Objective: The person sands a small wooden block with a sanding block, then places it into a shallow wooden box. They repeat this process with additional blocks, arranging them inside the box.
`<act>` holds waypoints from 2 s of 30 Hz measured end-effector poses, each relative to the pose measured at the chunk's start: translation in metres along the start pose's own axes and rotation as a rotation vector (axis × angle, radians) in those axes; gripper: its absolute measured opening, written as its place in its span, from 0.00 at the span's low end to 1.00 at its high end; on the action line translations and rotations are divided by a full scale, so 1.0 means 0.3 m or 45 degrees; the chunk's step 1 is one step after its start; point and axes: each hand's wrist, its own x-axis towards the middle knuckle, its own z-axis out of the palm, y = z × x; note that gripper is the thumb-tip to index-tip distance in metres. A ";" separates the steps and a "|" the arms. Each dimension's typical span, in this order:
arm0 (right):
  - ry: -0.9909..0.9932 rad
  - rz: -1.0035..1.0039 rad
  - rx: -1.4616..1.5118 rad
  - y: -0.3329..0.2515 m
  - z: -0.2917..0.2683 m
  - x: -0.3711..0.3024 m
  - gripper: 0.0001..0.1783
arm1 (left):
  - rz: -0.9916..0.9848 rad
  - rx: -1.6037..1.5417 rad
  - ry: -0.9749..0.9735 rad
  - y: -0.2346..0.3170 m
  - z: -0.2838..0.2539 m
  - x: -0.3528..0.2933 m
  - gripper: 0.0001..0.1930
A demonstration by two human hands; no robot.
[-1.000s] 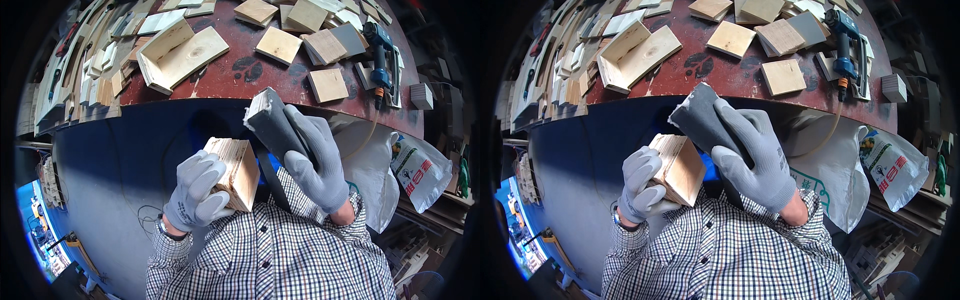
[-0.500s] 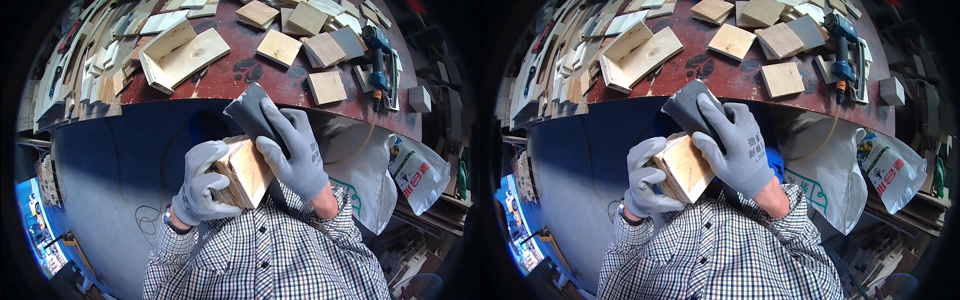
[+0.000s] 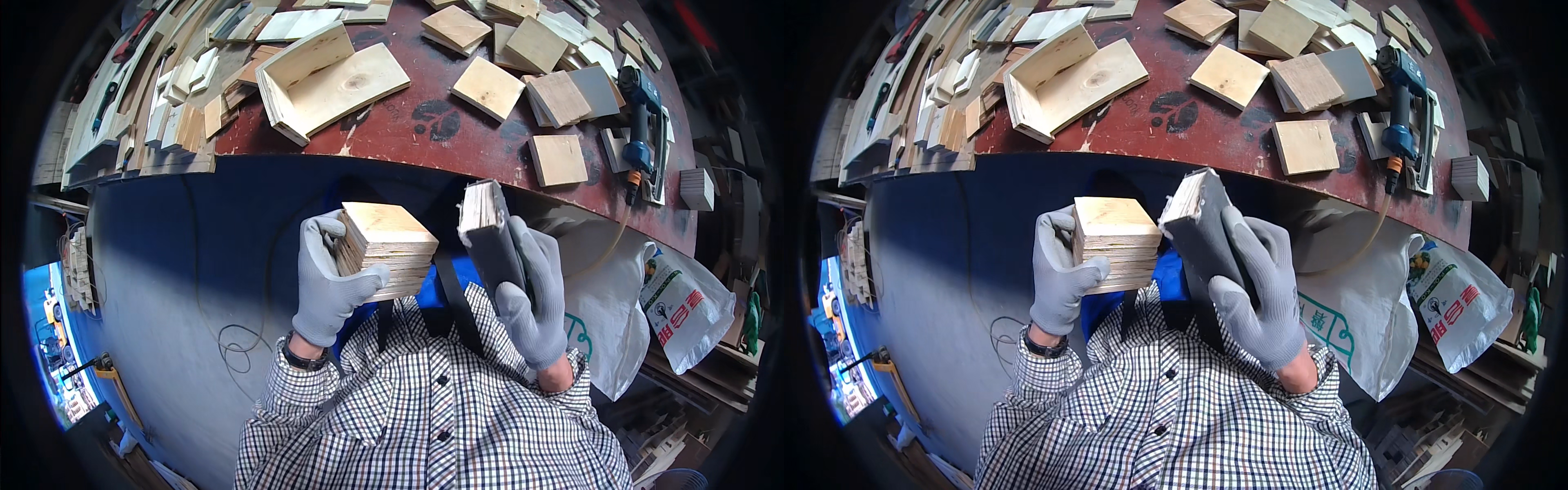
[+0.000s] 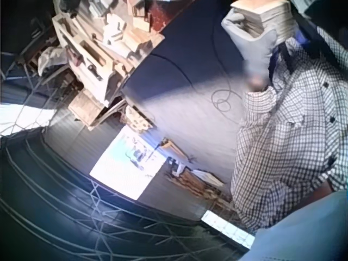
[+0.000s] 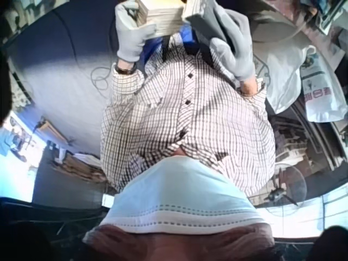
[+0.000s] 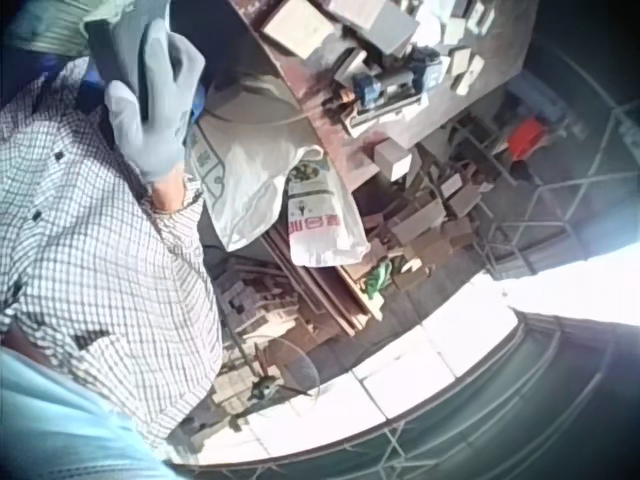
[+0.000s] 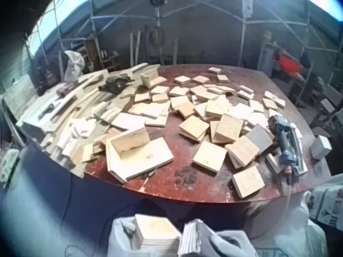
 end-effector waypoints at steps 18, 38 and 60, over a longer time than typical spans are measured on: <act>0.088 -0.273 -0.581 -0.054 0.009 0.112 0.39 | -0.512 -0.573 0.137 0.066 0.045 0.010 0.34; 0.085 -0.371 -0.791 -0.028 0.138 0.131 0.34 | -0.792 -1.235 0.015 0.013 0.156 0.040 0.31; 0.178 -0.455 -0.644 -0.022 0.096 0.135 0.36 | -0.610 -1.143 -0.101 0.002 0.140 0.041 0.33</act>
